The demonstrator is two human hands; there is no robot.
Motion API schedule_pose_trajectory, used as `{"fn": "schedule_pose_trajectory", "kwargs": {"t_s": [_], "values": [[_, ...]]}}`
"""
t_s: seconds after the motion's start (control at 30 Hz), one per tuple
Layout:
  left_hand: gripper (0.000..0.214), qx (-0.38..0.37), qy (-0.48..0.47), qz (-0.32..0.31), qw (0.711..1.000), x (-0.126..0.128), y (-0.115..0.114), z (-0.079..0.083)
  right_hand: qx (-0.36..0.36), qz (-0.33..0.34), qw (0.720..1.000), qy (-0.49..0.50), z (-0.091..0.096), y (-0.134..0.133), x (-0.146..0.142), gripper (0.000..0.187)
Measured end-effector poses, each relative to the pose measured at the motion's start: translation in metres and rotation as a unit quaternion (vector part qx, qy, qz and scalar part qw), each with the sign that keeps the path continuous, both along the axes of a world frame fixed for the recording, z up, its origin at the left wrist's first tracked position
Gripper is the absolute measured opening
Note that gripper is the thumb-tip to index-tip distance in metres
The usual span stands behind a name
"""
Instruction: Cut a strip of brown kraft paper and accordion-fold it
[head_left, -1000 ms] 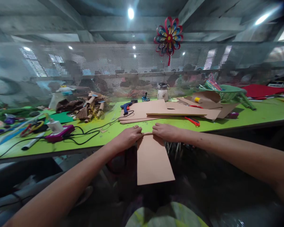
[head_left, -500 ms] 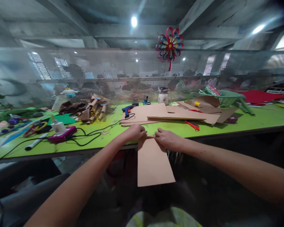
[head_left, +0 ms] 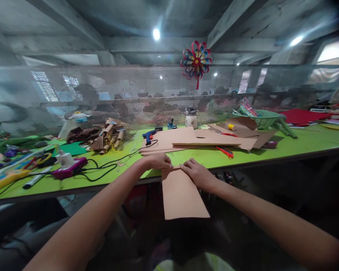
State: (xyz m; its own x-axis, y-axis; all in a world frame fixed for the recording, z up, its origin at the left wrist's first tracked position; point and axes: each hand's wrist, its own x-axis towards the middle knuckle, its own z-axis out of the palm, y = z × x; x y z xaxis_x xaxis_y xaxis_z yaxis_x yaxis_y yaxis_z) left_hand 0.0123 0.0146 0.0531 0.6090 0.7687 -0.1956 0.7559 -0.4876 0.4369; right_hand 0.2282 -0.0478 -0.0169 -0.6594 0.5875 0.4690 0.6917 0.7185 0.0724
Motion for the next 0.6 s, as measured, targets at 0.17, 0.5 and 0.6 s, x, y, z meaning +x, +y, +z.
{"fn": "schedule_pose_trajectory", "kwargs": {"t_s": [0.17, 0.5, 0.6], "values": [[0.033, -0.050, -0.093, 0.010, 0.994, -0.005, -0.008, -0.003, -0.082, 0.029, 0.969, 0.232, 0.006, 0.013, 0.018, 0.032], [0.025, 0.128, -0.196, 0.015, 0.972, 0.001, -0.053, -0.002, -0.361, 0.030, 0.825, 0.435, 0.049, 0.005, 0.012, 0.038], [0.021, 0.214, -0.199, 0.026, 0.956, 0.006, -0.066, -0.007, -0.368, 0.008, 0.792, 0.487, 0.055, 0.002, 0.004, 0.036]]}}
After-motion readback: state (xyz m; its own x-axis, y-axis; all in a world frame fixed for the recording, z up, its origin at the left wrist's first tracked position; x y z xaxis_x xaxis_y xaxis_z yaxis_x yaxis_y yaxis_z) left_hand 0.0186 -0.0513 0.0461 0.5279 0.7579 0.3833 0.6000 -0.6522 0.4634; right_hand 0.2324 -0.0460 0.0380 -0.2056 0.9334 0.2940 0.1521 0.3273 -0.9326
